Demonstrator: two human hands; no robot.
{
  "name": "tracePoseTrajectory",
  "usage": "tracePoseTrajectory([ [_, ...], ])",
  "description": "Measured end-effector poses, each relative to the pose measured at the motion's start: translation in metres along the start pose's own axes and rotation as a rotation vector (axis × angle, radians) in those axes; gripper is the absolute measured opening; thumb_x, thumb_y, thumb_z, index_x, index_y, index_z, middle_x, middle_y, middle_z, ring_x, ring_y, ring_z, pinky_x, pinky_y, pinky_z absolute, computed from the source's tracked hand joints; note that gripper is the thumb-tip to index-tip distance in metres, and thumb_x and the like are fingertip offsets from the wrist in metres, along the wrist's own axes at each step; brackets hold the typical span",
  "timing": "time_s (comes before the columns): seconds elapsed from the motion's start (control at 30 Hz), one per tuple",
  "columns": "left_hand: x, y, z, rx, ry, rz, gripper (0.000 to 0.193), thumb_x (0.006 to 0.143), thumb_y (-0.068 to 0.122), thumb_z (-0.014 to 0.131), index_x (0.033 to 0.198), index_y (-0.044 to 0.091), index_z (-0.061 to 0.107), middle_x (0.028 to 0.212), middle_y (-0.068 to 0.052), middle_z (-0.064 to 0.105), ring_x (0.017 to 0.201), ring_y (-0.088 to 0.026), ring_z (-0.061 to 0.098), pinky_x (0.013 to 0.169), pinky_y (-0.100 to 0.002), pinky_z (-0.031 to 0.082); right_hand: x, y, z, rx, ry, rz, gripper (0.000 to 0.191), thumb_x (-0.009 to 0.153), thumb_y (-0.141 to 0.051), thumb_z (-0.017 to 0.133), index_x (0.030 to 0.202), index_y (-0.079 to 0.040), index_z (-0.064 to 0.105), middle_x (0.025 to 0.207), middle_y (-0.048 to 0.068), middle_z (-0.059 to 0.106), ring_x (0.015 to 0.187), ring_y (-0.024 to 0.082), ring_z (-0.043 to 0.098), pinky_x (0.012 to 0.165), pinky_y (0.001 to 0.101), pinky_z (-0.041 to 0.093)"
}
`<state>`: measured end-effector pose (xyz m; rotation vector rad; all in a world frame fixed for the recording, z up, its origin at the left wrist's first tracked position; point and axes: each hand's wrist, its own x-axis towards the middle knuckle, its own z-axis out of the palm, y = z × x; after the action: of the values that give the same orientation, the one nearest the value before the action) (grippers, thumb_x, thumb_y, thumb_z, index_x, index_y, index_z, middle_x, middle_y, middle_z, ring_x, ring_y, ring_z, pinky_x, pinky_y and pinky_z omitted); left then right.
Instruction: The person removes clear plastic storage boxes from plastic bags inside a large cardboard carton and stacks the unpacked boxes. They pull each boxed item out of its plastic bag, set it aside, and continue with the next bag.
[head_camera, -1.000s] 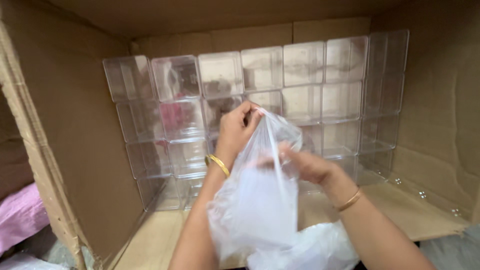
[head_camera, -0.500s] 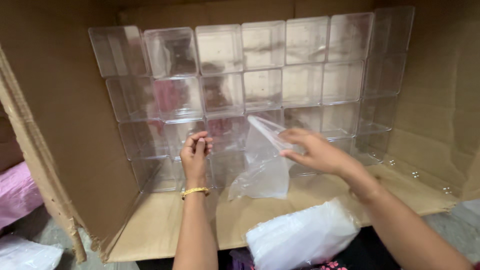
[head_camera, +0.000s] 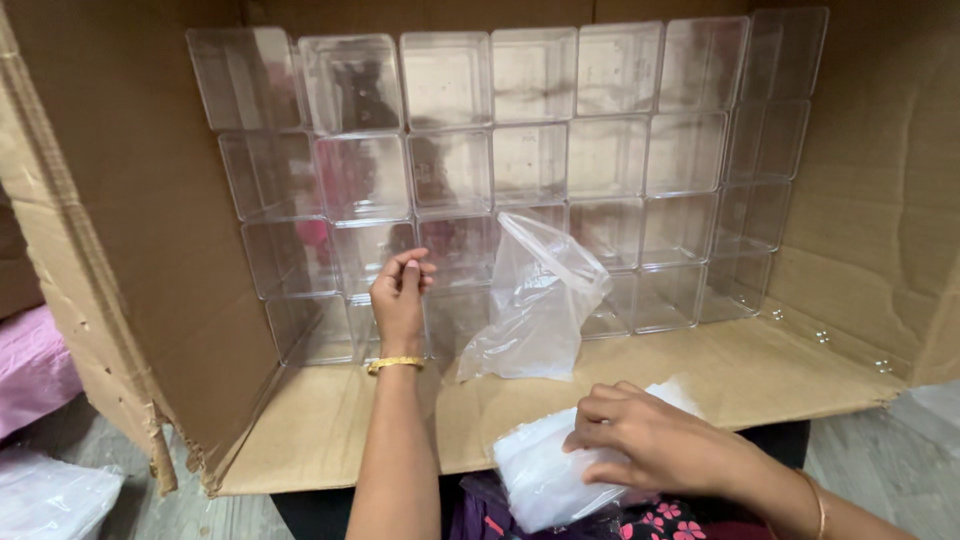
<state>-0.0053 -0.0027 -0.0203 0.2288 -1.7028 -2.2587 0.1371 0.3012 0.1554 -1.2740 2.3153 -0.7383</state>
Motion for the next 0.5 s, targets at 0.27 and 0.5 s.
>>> tracePoseTrajectory([
  [0.27, -0.002, 0.000, 0.000, 0.057, 0.004, -0.013, 0.020, 0.103, 0.010, 0.056, 0.113, 0.003, 0.073, 0.089, -0.002, 0.072, 0.074, -0.005, 0.060, 0.068, -0.021, 0.050, -0.010, -0.007, -0.004, -0.038, 0.091, -0.095, 0.013, 0.087, -0.020, 0.078, 0.093, -0.009, 0.074, 0.093, 0.004, 0.062, 0.094, 0.024, 0.061, 0.088, 0.0391, 0.047],
  [0.5, -0.001, 0.002, 0.003, -0.026, -0.028, -0.007, 0.019, 0.103, 0.010, 0.058, 0.113, 0.004, 0.072, 0.090, -0.002, 0.072, 0.075, -0.006, 0.061, 0.069, -0.021, 0.050, -0.020, -0.003, -0.004, 0.037, 0.172, -0.049, 0.014, 0.090, -0.017, 0.074, 0.098, -0.007, 0.069, 0.096, 0.008, 0.066, 0.092, 0.029, 0.065, 0.084, 0.0400, 0.052],
])
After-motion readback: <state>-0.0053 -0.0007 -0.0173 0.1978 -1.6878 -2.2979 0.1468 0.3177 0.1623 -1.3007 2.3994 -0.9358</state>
